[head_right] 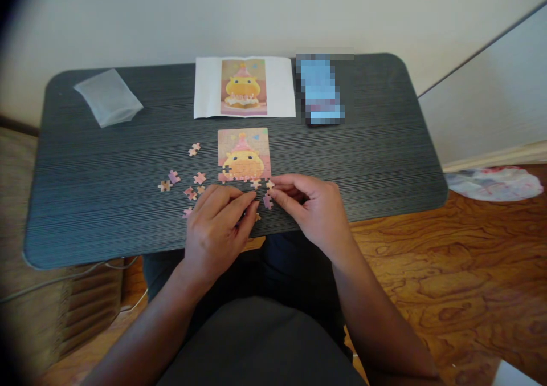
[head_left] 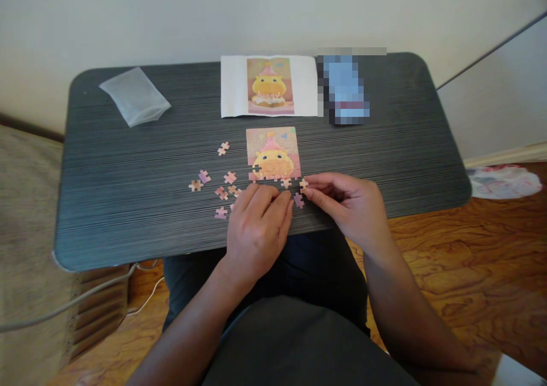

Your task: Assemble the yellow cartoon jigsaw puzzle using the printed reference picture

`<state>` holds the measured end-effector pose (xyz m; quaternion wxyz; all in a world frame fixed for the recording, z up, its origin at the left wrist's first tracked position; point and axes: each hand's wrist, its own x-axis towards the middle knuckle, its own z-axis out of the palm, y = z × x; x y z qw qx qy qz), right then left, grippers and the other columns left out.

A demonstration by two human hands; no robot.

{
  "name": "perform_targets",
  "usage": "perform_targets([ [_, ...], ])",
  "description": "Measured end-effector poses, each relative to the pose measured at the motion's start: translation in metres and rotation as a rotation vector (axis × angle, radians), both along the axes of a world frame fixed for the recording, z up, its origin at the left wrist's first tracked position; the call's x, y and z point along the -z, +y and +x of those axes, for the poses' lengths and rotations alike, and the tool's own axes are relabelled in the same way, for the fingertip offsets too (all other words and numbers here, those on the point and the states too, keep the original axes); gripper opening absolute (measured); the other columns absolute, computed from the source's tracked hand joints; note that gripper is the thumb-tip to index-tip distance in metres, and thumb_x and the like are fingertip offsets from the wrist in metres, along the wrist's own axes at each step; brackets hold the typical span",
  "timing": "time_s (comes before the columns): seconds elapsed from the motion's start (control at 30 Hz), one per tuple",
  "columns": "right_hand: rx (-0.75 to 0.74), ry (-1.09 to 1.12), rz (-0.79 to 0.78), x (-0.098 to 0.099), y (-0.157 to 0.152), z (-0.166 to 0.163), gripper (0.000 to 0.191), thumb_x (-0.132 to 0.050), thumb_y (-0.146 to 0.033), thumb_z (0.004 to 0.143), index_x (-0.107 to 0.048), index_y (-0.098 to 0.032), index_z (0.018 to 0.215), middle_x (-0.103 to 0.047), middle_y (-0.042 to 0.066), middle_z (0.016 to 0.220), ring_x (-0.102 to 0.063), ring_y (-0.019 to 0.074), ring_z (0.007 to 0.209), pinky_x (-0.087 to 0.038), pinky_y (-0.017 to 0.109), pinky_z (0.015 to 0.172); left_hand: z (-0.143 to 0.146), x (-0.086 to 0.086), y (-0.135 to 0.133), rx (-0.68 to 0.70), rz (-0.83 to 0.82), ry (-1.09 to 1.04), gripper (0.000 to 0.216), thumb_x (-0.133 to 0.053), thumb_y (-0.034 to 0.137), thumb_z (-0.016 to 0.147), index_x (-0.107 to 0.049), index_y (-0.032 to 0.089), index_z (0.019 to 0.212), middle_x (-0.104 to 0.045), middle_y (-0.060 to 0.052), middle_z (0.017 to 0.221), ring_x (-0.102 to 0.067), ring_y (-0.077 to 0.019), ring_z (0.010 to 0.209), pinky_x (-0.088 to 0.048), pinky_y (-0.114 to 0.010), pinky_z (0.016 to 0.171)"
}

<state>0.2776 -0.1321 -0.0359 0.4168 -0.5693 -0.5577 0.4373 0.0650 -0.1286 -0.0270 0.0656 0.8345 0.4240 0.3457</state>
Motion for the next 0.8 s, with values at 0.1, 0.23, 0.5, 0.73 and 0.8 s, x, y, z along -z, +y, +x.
perform_targets([
  [0.1, 0.007, -0.107, 0.058, -0.001, 0.004, -0.001, 0.023, -0.086, -0.040, 0.096, -0.087, -0.030, 0.117, -0.088, 0.003, 0.105, -0.083, 0.0219, 0.088, -0.065, 0.037, 0.079, -0.001, 0.000, 0.000, 0.002, -0.003, 0.020, 0.011, -0.067, 0.015, 0.105, -0.077, 0.011, 0.104, -0.073, -0.011, 0.093, -0.063, -0.0235, 0.087, -0.057, -0.041, 0.079],
  [0.23, 0.008, -0.172, 0.109, -0.001, 0.007, -0.001, 0.022, -0.085, -0.039, 0.097, -0.087, -0.030, 0.117, -0.087, 0.003, 0.103, -0.081, 0.0208, 0.083, -0.063, 0.036, 0.075, -0.002, 0.002, 0.000, -0.007, -0.021, 0.023, 0.012, -0.065, 0.016, 0.106, -0.076, 0.014, 0.105, -0.072, -0.009, 0.093, -0.062, -0.0229, 0.087, -0.056, -0.041, 0.080],
  [0.5, 0.061, -0.080, 0.061, 0.003, 0.005, -0.005, 0.023, -0.088, -0.041, 0.094, -0.087, -0.028, 0.113, -0.089, 0.003, 0.101, -0.083, 0.0213, 0.084, -0.066, 0.035, 0.073, -0.001, 0.001, 0.000, 0.009, -0.016, 0.017, 0.013, -0.066, 0.015, 0.105, -0.077, 0.011, 0.101, -0.072, -0.011, 0.092, -0.063, -0.0239, 0.088, -0.056, -0.041, 0.080],
  [0.73, 0.090, 0.113, 0.023, 0.003, 0.000, -0.010, 0.022, -0.093, -0.039, 0.089, -0.086, -0.028, 0.107, -0.089, 0.004, 0.103, -0.084, 0.0222, 0.086, -0.069, 0.038, 0.079, 0.003, 0.001, 0.002, 0.001, -0.002, 0.006, 0.011, -0.066, 0.015, 0.106, -0.077, 0.012, 0.104, -0.073, -0.010, 0.092, -0.063, -0.0233, 0.087, -0.056, -0.041, 0.079],
  [0.8, 0.080, 0.179, 0.008, 0.001, -0.003, -0.012, 0.022, -0.094, -0.038, 0.088, -0.086, -0.028, 0.106, -0.089, 0.003, 0.102, -0.084, 0.0218, 0.086, -0.070, 0.038, 0.080, 0.004, 0.000, 0.002, 0.002, -0.002, -0.004, 0.011, -0.067, 0.016, 0.107, -0.076, 0.013, 0.103, -0.073, -0.010, 0.092, -0.065, -0.0232, 0.088, -0.056, -0.041, 0.079],
])
